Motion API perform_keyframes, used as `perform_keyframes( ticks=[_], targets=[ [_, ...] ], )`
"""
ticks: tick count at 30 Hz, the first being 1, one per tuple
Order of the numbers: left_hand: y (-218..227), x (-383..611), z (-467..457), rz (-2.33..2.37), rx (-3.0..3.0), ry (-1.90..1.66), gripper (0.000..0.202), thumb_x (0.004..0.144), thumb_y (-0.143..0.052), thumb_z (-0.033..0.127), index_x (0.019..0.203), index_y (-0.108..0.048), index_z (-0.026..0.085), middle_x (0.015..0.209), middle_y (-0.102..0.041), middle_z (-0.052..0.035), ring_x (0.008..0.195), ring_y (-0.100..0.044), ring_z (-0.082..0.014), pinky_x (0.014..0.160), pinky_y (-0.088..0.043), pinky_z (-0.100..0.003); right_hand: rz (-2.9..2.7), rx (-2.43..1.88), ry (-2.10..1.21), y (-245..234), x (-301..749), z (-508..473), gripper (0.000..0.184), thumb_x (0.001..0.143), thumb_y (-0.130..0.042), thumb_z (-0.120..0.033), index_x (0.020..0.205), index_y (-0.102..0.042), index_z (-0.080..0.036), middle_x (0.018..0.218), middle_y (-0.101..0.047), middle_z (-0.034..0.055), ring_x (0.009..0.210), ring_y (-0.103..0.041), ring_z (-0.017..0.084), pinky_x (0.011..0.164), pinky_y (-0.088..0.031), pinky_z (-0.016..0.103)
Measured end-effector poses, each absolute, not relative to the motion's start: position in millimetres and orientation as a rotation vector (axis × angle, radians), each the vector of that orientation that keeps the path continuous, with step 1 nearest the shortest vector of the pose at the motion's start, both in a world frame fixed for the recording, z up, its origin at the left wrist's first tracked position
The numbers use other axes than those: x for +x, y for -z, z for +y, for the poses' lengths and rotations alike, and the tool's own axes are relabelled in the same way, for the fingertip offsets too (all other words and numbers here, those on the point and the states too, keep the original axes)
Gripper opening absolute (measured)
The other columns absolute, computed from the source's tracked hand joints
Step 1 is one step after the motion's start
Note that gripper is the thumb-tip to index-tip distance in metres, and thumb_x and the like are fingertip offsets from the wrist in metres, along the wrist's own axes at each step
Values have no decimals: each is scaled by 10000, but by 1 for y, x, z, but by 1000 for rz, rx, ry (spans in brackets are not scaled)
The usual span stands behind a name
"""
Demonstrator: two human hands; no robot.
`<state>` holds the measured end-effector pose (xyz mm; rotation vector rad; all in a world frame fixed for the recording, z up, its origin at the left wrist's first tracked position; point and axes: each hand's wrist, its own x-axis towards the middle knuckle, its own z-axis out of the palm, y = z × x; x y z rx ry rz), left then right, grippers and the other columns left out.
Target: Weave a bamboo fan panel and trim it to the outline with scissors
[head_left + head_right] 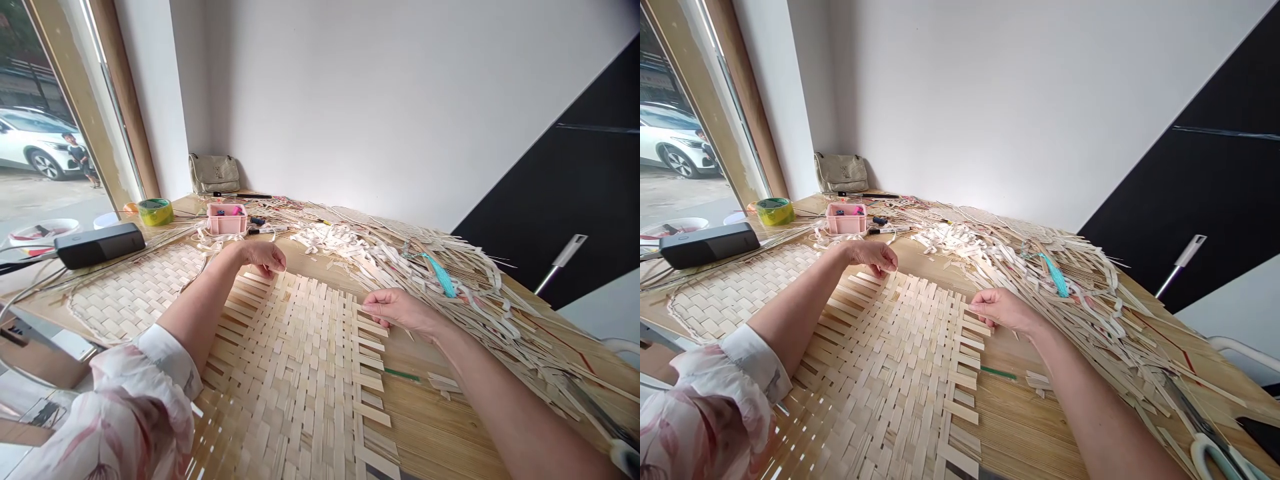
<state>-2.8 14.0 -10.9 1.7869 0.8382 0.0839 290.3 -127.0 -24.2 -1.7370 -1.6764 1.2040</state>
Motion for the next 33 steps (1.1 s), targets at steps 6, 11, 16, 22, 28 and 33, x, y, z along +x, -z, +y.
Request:
perform_keyframes(
  ticks=[6,11,16,22,28,33],
  targets=[
    [14,-4,18,857,1872,-113,163,575,-721,253,652,-633,140,578,-574,15,621,-544,-118,667,-446,-263,-1679,-1725,-1204,27,288,-121,367,550,-677,-521,571,-543,-180,466,-461,-51,458,-410,85,487,-326,235],
    [15,-5,19,874,1878,-112,187,559,-734,259,689,-653,151,626,-621,4,682,-581,-139,694,-442,-258,-1697,-1699,-1236,31,284,-112,360,536,-684,-509,577,-552,-177,501,-470,-49,465,-418,83,480,-327,233],
    [13,-7,19,905,1861,-114,172,563,-736,246,672,-647,147,607,-607,8,664,-577,-138,701,-440,-270,-1724,-1722,-1201,35,281,-105,323,532,-699,-458,575,-565,-168,521,-496,-36,465,-447,91,489,-337,244],
    [5,-15,18,907,1808,-157,142,589,-702,193,708,-651,137,580,-567,17,596,-523,-107,651,-434,-264,-1750,-1692,-1176,36,283,-109,292,613,-652,-458,629,-550,-185,540,-482,-47,507,-456,96,514,-360,236],
    [7,-16,18,899,1789,-90,182,571,-704,175,709,-591,140,556,-562,17,546,-515,-96,559,-405,-227,-1770,-1694,-1190,34,293,-110,337,587,-672,-495,601,-533,-188,513,-492,-40,503,-464,105,500,-348,235],
    [10,-14,18,880,1830,-96,178,578,-704,201,683,-576,136,558,-562,18,550,-517,-95,551,-398,-220,-1728,-1715,-1171,35,292,-113,401,540,-674,-561,562,-519,-192,493,-441,-51,476,-438,98,494,-353,243]
  ],
)
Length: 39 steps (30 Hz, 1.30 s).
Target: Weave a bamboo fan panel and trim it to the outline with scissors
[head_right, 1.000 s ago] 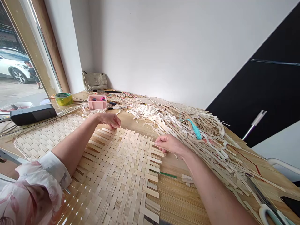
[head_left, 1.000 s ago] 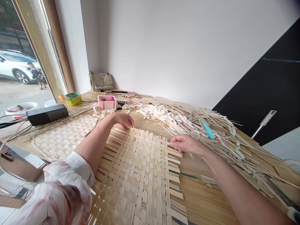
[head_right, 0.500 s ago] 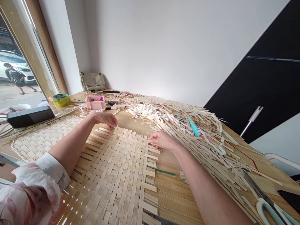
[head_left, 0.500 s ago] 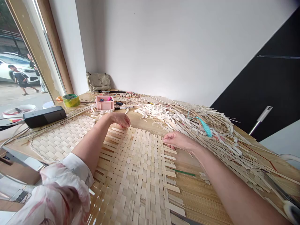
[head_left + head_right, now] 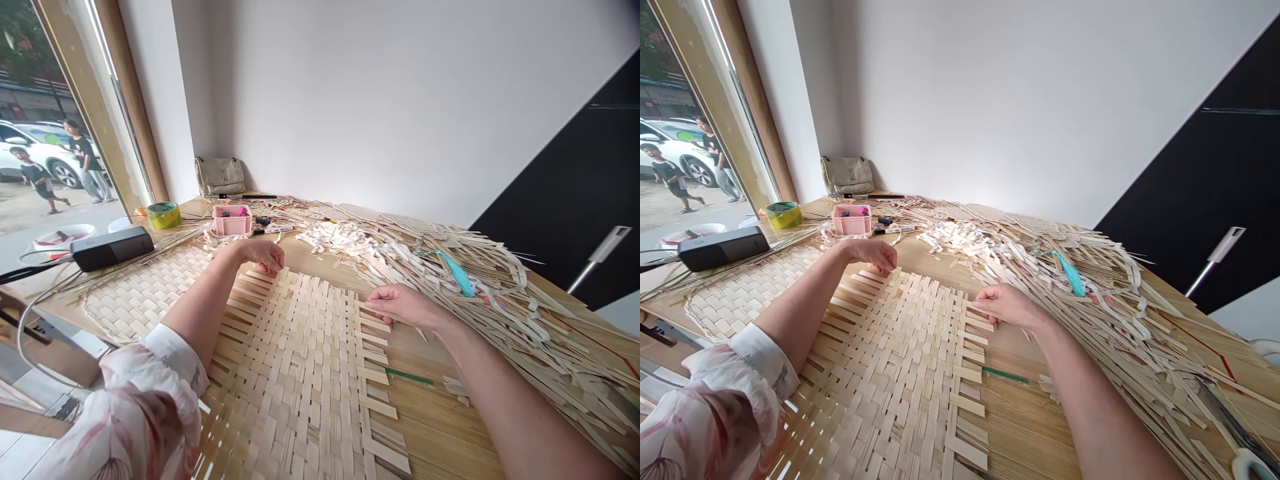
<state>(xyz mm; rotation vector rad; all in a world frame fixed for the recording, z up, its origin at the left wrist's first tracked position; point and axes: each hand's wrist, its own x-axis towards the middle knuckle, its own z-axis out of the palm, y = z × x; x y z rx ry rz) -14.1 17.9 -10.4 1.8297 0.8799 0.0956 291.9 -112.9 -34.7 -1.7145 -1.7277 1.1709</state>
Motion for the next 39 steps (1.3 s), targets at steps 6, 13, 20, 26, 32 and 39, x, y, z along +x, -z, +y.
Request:
perform_keyframes(
  ticks=[6,13,20,26,32,39],
  targets=[
    [13,-14,21,869,1860,-79,179,565,-692,193,687,-565,157,581,-573,28,591,-534,-110,560,-394,-221,-1705,-1714,-1135,37,285,-110,400,537,-665,-562,558,-522,-190,515,-427,-52,481,-425,91,491,-343,240],
    [12,-13,21,853,1883,-70,177,547,-691,175,661,-557,158,581,-567,33,610,-541,-120,579,-396,-231,-1725,-1712,-1126,35,274,-105,352,526,-677,-512,545,-541,-188,508,-450,-39,462,-426,94,475,-339,243],
    [5,-17,19,1006,1970,-100,155,580,-679,189,722,-644,139,555,-561,20,559,-491,-104,586,-384,-239,-1721,-1708,-1081,35,272,-108,322,545,-664,-487,549,-540,-189,490,-437,-49,459,-429,94,473,-330,239],
    [0,-20,14,905,1909,-140,155,591,-672,161,716,-583,143,523,-495,36,507,-438,-80,534,-355,-216,-1699,-1672,-1080,35,270,-109,324,550,-662,-484,594,-517,-197,498,-436,-62,445,-417,82,457,-316,226],
    [2,-24,15,944,1844,-64,164,600,-656,175,757,-624,140,549,-524,26,564,-485,-103,600,-407,-244,-1711,-1638,-1078,42,273,-106,354,549,-650,-515,574,-503,-194,479,-423,-61,443,-409,81,454,-308,224],
    [8,-25,23,1045,1936,-33,151,605,-634,187,748,-666,151,549,-569,13,578,-508,-120,609,-406,-245,-1724,-1622,-1096,43,281,-108,373,557,-649,-539,655,-596,-183,520,-467,-38,490,-451,107,475,-339,240]
  ],
)
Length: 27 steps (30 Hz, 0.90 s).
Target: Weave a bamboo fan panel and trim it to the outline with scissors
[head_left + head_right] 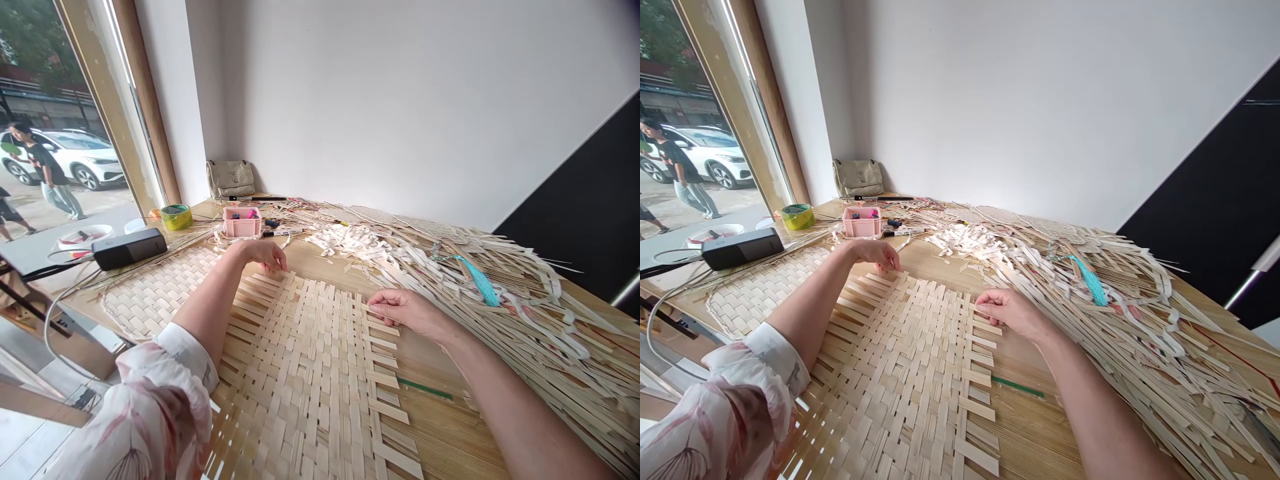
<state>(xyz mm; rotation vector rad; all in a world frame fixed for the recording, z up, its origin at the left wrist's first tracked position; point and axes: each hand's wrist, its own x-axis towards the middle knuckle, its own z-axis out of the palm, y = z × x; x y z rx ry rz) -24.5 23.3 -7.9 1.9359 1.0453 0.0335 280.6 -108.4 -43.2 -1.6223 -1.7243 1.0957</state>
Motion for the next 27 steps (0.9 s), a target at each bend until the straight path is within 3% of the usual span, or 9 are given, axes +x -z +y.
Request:
perform_keyframes(
  ticks=[9,15,21,27],
  targets=[
    [12,-15,23,1025,2063,-68,97,594,-648,219,659,-609,158,588,-546,35,597,-464,-98,573,-341,-204,-1673,-1599,-1032,46,276,-113,312,587,-606,-479,696,-569,-189,571,-494,-30,489,-438,101,480,-347,240],
    [15,-16,11,951,1876,-168,206,679,-628,335,681,-524,157,580,-502,17,571,-475,-105,556,-347,-225,-1698,-1581,-998,48,280,-115,253,644,-580,-436,671,-596,-185,579,-511,-23,509,-462,111,493,-355,243],
    [24,-17,5,1030,1772,-246,311,650,-656,407,642,-475,153,580,-450,28,562,-448,-90,561,-374,-223,-1745,-1540,-991,54,282,-117,248,679,-585,-437,692,-626,-193,595,-534,-15,504,-446,112,491,-354,246],
    [26,-5,8,1129,1991,-319,230,718,-532,379,676,-474,161,604,-444,29,567,-448,-96,564,-369,-221,-1747,-1499,-950,55,291,-117,288,721,-562,-465,786,-627,-192,675,-590,15,563,-491,142,511,-389,261]
  ],
)
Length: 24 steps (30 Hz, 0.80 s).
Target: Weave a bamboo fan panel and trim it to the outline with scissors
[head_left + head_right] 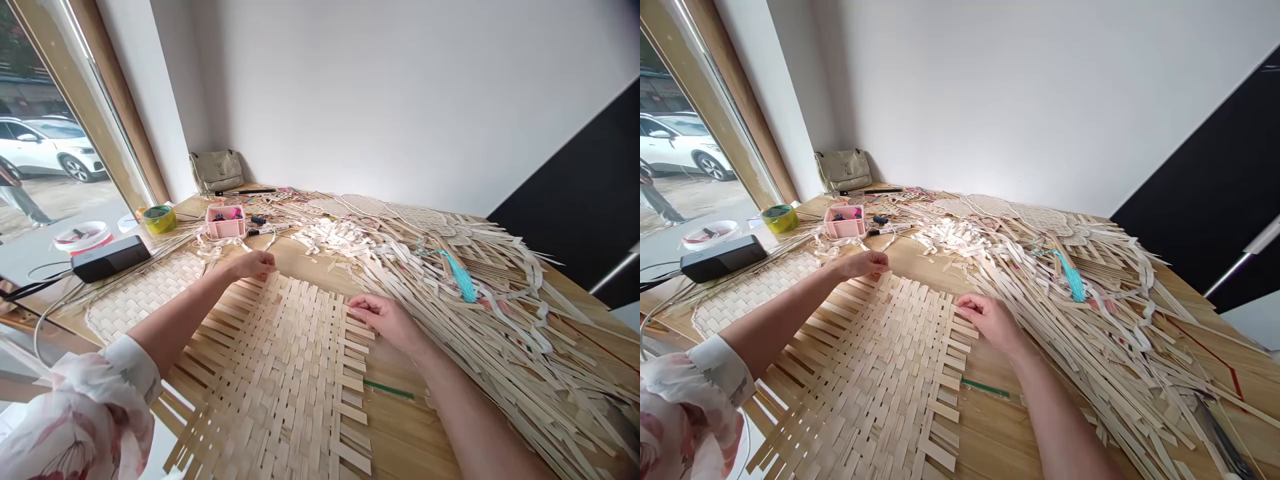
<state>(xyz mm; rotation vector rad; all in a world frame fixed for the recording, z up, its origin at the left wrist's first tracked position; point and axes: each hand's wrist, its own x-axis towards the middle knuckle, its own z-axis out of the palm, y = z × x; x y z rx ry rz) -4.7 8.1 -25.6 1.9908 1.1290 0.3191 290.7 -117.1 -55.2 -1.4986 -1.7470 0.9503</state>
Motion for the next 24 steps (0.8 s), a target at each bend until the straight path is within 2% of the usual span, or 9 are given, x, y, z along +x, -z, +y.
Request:
perform_keyframes(
  ticks=[5,10,13,18,24],
  targets=[
    [23,7,16,1198,2185,-316,153,699,-532,212,574,-456,168,549,-408,19,573,-392,-119,600,-333,-249,-1805,-1520,-748,53,294,-116,225,738,-551,-402,789,-644,-203,764,-670,52,717,-607,213,665,-475,320],
    [31,5,10,1217,2374,-375,117,773,-463,181,656,-463,182,750,-524,-29,716,-478,-153,703,-365,-250,-1832,-1544,-604,53,294,-113,176,708,-535,-301,792,-667,-221,879,-697,69,837,-625,256,803,-469,392],
    [37,1,9,1243,2490,-343,95,808,-429,178,732,-485,188,837,-565,-43,759,-522,-153,718,-396,-238,-1830,-1552,-585,55,295,-110,198,738,-523,-315,816,-682,-226,882,-709,62,828,-640,246,785,-494,386],
    [39,0,13,1272,2486,-367,91,804,-425,138,813,-503,182,828,-595,-12,783,-563,-133,720,-428,-216,-1836,-1534,-535,57,296,-105,221,761,-516,-349,804,-689,-218,821,-716,46,761,-656,227,709,-526,359],
    [36,-1,13,1224,2516,-334,94,806,-427,155,820,-517,178,818,-610,-10,767,-576,-128,693,-433,-207,-2064,-1542,-338,55,299,-100,186,775,-504,-259,824,-679,-222,849,-709,48,772,-653,219,705,-514,341]
  ],
)
